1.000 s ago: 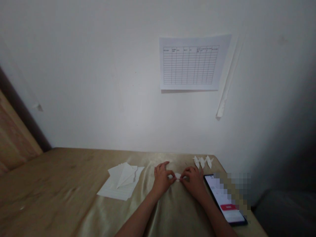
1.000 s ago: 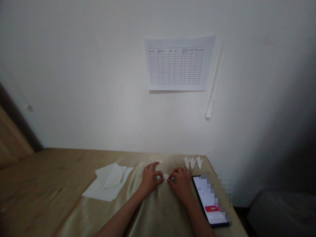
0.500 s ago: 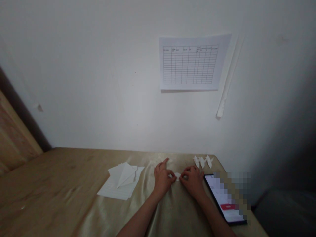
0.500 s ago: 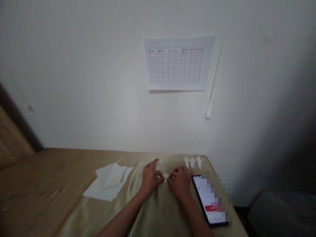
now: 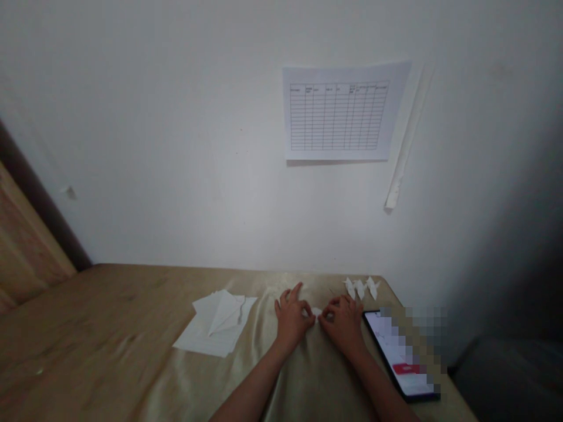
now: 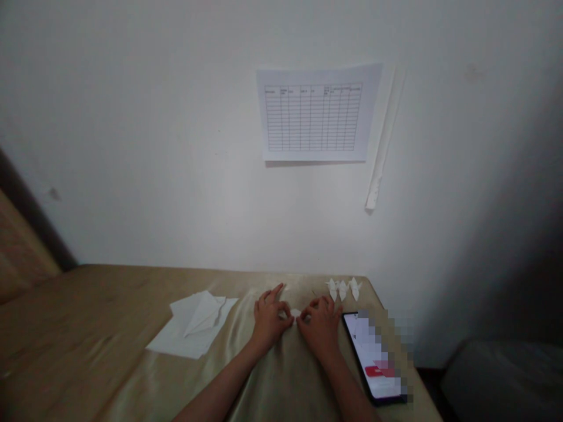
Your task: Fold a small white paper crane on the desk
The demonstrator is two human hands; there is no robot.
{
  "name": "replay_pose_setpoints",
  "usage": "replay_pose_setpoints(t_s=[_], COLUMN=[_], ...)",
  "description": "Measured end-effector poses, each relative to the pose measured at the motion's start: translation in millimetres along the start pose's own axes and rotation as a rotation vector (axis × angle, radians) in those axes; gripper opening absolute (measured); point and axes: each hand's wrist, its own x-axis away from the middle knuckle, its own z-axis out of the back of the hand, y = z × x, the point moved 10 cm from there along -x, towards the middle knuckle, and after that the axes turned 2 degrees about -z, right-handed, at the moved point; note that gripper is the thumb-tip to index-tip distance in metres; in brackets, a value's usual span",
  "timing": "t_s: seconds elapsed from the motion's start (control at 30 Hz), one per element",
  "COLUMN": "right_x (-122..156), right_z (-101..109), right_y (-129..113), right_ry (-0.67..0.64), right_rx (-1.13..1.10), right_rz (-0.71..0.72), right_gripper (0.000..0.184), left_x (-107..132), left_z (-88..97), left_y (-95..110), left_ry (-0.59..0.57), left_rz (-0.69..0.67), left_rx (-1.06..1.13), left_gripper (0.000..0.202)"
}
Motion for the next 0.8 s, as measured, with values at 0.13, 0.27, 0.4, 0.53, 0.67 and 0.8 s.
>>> replay_pose_setpoints(t_s=[0.13, 0.27, 0.4, 0.53, 0.67, 0.8], right_x=[-0.5, -2.1, -2.8, -3.4, -4.4, -5.0], right_z=[-1.7, -5.6, -8.9, -11.1, -12.9, -13.0], right_y=[1.9, 3.6, 5.0, 7.9, 9.6, 9.5], right_ry=[-0.003, -0.024, -0.059, -0.073, -0.089, -0.105], right_rx=[0.013, 0.021, 0.015, 0.02, 0.008, 0.0], right_rz=[-0.003, -0.029, -0.062, -0.079, -0.071, -0.067], right_gripper=[0.016, 0.015, 0.013, 0.01, 0.01, 0.01], left_x=[-0.3, -0.1, -0.1, -1.4, -3.6, -5.3], left_z=[-2.4, -5.2, -5.8, -7.5, -10.7, -12.9], left_y=[-2.3, -3.6, -5.7, -8.3, -10.8, -12.8], left_ry=[0.003, -0.017, -0.049, -0.094, -0.133, -0.177], left_rz=[-0.019, -0.029, -0.007, 0.013, 0.014, 0.01], left_rx=[-0.007, -0.002, 0.007, 0.005, -0.011, -0.022], left_gripper=[0.018, 0.021, 0.023, 0.025, 0.025, 0.024])
